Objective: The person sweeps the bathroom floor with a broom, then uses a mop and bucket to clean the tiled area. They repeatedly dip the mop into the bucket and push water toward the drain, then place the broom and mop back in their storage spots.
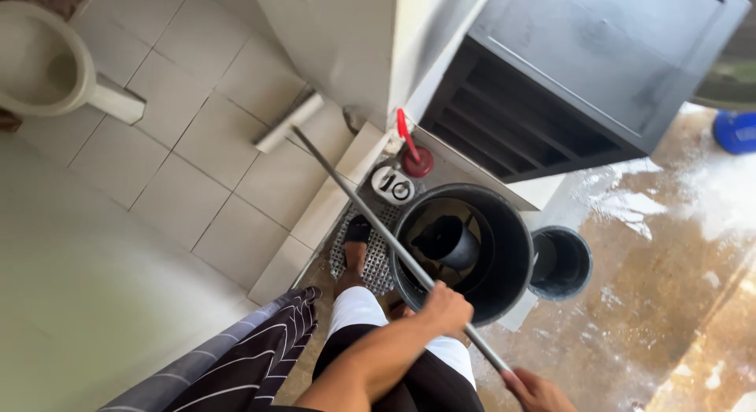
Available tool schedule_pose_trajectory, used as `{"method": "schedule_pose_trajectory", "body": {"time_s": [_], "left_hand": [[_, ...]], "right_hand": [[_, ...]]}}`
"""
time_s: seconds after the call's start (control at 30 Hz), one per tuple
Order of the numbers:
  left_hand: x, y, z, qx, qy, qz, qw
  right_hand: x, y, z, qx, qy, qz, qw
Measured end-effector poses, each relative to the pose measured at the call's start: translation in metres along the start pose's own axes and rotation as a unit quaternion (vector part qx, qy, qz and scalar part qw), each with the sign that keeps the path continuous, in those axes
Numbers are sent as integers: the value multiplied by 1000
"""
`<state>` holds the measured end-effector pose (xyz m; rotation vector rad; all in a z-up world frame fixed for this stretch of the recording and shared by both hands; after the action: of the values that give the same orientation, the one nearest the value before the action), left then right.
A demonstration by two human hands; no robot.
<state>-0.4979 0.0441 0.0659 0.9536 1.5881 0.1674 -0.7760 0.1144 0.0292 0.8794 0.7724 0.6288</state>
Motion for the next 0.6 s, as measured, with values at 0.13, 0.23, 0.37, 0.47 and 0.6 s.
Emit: {"method": "schedule_pose_trajectory", "body": {"time_s": [0.13, 0.23, 0.37, 0.47, 0.6], "left_hand": [[14, 37, 110, -75, -17, 5, 997], [28, 67, 196, -168, 10, -7, 986], [45, 105, 291, -279, 44, -35, 959], [46, 145, 353, -344, 72, -53, 935], [93, 170, 435, -390, 120, -135, 903]], "right_hand": [[27, 13, 208, -15, 21, 63, 998], [54, -9, 308, 3, 47, 119, 992], [84, -56, 414, -127, 131, 165, 969], [115, -72, 499, -123, 197, 208, 950], [165, -147, 529, -165, 247, 218, 929]]}}
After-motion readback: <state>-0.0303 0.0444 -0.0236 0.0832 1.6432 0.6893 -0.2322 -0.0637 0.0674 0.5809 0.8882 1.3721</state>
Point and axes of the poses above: each hand's wrist, its own y-axis away from the middle knuckle, its own x-axis out of the palm, z = x × y, the point moved 5 cm from there along -y, towards the middle knuckle, and after that the axes turned 15 degrees about -y, right-handed, at the moved point
